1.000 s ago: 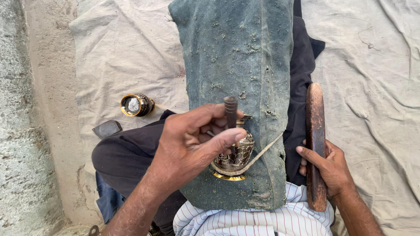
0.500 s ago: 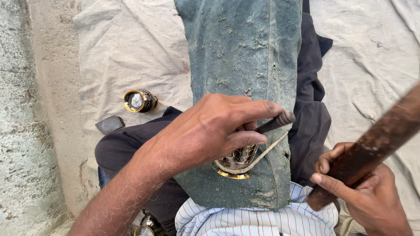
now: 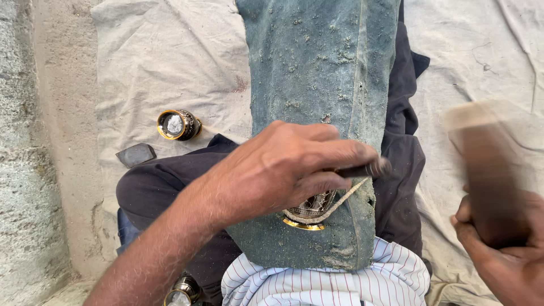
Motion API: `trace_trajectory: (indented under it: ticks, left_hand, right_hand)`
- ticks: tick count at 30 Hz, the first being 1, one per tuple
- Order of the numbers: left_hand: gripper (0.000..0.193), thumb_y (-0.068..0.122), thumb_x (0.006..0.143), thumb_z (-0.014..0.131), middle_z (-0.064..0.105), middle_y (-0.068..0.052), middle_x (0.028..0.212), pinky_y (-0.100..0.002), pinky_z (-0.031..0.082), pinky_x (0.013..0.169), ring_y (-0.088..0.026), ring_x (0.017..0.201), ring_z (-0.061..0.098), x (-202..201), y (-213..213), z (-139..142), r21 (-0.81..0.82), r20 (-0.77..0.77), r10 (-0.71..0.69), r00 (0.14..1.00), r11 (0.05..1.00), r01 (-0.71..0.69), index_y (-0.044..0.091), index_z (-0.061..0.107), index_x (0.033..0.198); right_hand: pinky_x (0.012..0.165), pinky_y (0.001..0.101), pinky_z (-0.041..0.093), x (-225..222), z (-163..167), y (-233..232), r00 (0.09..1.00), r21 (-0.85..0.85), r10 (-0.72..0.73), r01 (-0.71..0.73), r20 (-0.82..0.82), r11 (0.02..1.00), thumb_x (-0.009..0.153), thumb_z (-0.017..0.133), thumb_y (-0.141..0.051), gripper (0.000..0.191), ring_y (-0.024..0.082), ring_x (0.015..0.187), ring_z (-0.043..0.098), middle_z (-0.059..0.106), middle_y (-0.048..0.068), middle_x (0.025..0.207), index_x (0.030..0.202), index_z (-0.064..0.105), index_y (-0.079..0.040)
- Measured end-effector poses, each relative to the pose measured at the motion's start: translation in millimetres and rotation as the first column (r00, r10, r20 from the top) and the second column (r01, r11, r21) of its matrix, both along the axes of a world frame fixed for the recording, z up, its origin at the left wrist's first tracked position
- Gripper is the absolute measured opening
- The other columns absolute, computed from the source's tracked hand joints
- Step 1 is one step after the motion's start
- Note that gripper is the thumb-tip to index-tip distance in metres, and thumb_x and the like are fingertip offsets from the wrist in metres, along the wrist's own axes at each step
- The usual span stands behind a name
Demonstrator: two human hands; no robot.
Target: The person sits on the ground with a small brass pot held on a sandbag, and hammers a punch against the pot's surface using a wooden mallet to emboss decorative patterns. They reposition the punch and rotate the pot between strikes, and at one point set one pot aside and pick up another.
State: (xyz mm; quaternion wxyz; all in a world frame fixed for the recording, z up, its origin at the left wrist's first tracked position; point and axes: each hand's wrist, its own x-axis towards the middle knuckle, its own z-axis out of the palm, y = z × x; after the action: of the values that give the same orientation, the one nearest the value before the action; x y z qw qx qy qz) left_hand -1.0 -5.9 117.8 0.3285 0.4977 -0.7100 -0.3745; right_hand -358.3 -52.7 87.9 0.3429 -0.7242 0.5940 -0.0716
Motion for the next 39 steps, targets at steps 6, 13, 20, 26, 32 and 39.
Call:
trace_trajectory:
  ticks: [6, 13, 20, 26, 32, 39]
  left_hand:
    - [0.042, 0.020, 0.089, 0.081, 0.070, -0.003, 0.086, -0.028, 0.063, 0.061, -0.012, 0.076, 0.072, -9.2, 25.1, 1.1, 0.118, 0.059, 0.311, 0.948, 0.941, -0.316, 0.011, 0.064, 0.126]
    - [0.045, 0.019, 0.095, 0.079, 0.069, -0.005, 0.097, -0.030, 0.063, 0.069, -0.016, 0.083, 0.072, -17.1, 34.4, -1.9, -0.066, 0.018, 0.346, 0.938, 0.936, -0.344, 0.010, 0.061, 0.135]
    - [0.044, 0.022, 0.093, 0.078, 0.065, -0.005, 0.084, -0.034, 0.058, 0.061, -0.018, 0.071, 0.068, -17.4, 36.2, -1.5, -0.028, 0.085, 0.340, 0.937, 0.940, -0.339, 0.013, 0.065, 0.133]
    - [0.045, 0.023, 0.092, 0.076, 0.067, -0.004, 0.099, -0.030, 0.062, 0.067, -0.013, 0.078, 0.070, -17.8, 34.0, -6.1, -0.016, -0.115, 0.397, 0.910, 0.916, -0.401, 0.011, 0.059, 0.132]
    - [0.041, 0.021, 0.094, 0.078, 0.064, -0.004, 0.084, -0.032, 0.058, 0.058, -0.017, 0.072, 0.068, -17.6, 39.2, -8.4, -0.058, 0.063, 0.317, 0.946, 0.948, -0.314, 0.013, 0.065, 0.131]
    - [0.043, 0.019, 0.094, 0.079, 0.068, -0.005, 0.092, -0.028, 0.061, 0.062, -0.014, 0.073, 0.072, -22.4, 40.0, -9.9, -0.009, -0.048, 0.423, 0.905, 0.906, -0.423, 0.009, 0.062, 0.132]
  right_hand:
    - [0.067, 0.0280, 0.057, -7.6, -7.9, -12.8, 0.934, 0.155, -0.129, 0.080, 0.335, 0.985, 0.083, 0.071, 0.006, 0.054, 0.013, 0.086, 0.067, 0.064, 0.010, 0.093, 0.131, 0.050, -0.006]
    - [0.066, 0.0315, 0.058, -38.7, -19.7, -64.2, 0.923, 0.003, 0.283, -0.292, -0.259, 0.956, 0.090, 0.071, 0.006, 0.026, 0.018, 0.070, 0.067, 0.064, 0.011, 0.085, 0.110, 0.059, -0.005]
    - [0.065, 0.0313, 0.058, -91.3, -61.4, -92.4, 0.904, -0.015, 0.301, -0.320, -0.305, 0.947, 0.095, 0.069, 0.000, 0.013, 0.016, 0.069, 0.064, 0.062, 0.008, 0.081, 0.106, 0.062, -0.002]
    - [0.065, 0.0319, 0.058, -103.8, -66.1, -102.5, 0.944, -0.009, 0.239, -0.248, -0.229, 0.969, 0.098, 0.067, -0.004, 0.028, 0.015, 0.070, 0.065, 0.061, 0.006, 0.081, 0.125, 0.060, 0.000]
    - [0.066, 0.0322, 0.059, -105.5, -61.2, -110.7, 0.936, 0.012, 0.310, -0.312, -0.167, 0.950, 0.095, 0.068, -0.003, 0.057, 0.018, 0.066, 0.065, 0.057, 0.010, 0.081, 0.148, 0.046, -0.002]
    - [0.069, 0.0338, 0.059, -80.0, -54.5, -122.2, 0.906, -0.015, 0.352, -0.365, -0.237, 0.931, 0.090, 0.071, -0.003, 0.054, 0.018, 0.068, 0.067, 0.061, 0.012, 0.082, 0.139, 0.050, -0.001]
